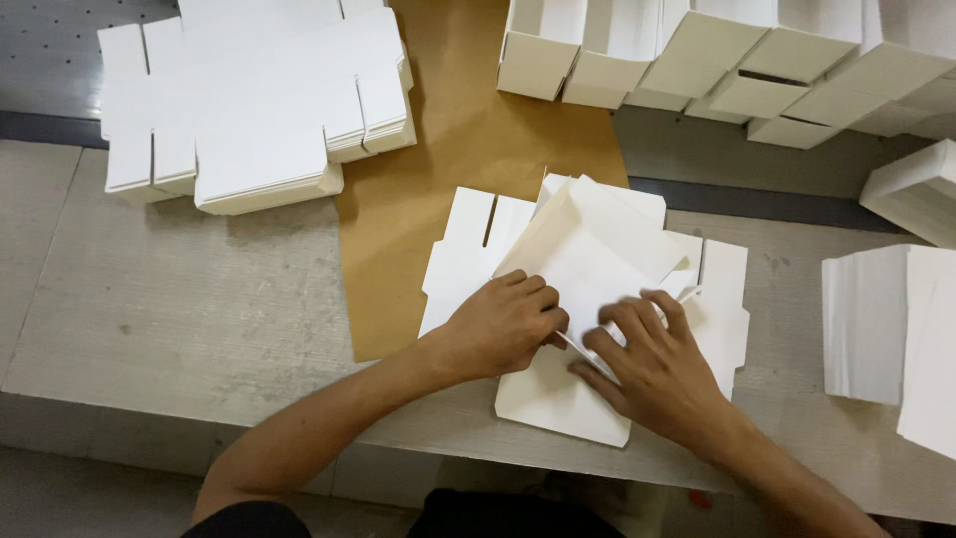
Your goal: The person folds flat white cardboard pieces into small rectangular boxes by hand. They fold the side flaps, tuck the tabs into slots, and place the finished boxes into a stack on the table.
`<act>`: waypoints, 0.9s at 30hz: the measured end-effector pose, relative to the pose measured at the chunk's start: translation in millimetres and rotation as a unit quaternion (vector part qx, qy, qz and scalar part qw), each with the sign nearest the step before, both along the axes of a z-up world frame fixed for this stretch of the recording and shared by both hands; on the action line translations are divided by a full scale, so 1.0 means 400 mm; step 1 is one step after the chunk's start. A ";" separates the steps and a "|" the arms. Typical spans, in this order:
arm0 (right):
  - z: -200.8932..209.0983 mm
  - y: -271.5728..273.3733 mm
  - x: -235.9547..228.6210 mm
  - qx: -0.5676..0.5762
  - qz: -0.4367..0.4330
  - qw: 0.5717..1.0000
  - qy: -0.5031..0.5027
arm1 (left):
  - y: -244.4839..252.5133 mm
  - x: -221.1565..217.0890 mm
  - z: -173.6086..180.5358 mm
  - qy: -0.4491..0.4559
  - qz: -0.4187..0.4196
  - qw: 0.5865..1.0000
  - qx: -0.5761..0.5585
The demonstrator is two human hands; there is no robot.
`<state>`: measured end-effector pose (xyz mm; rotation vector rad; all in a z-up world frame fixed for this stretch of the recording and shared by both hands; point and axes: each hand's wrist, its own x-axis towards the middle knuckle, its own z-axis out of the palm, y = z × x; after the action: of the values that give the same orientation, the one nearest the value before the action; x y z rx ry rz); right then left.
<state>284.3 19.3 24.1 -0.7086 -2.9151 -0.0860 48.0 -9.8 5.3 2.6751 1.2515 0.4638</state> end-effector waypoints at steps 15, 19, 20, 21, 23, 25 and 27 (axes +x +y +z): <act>0.054 0.030 0.064 0.039 -0.158 0.980 -0.113 | -0.027 -0.022 0.043 0.038 -0.049 0.998 -0.008; 0.017 0.026 0.035 -0.019 -0.115 0.990 -0.077 | -0.013 -0.015 0.036 -0.021 -0.063 0.998 -0.002; -0.018 0.021 0.029 -0.055 -0.049 0.997 -0.026 | -0.011 -0.009 0.022 -0.038 -0.070 0.997 0.022; -0.053 0.015 0.024 -0.090 0.018 0.996 0.024 | -0.011 -0.003 0.008 -0.056 -0.076 0.995 0.046; -0.062 0.017 0.021 -0.087 0.021 0.996 0.008 | -0.010 -0.003 0.000 -0.046 -0.078 0.996 0.018; -0.065 0.020 0.022 -0.085 0.025 0.996 -0.008 | -0.009 0.000 0.027 -0.036 -0.080 0.996 -0.010; -0.062 0.027 0.024 -0.073 0.034 0.996 -0.049 | -0.010 0.002 0.090 -0.044 -0.048 0.990 -0.127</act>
<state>294.1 30.0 -0.8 -0.6431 -3.0598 0.1030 48.9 -13.6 41.3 2.4598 1.0732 0.3760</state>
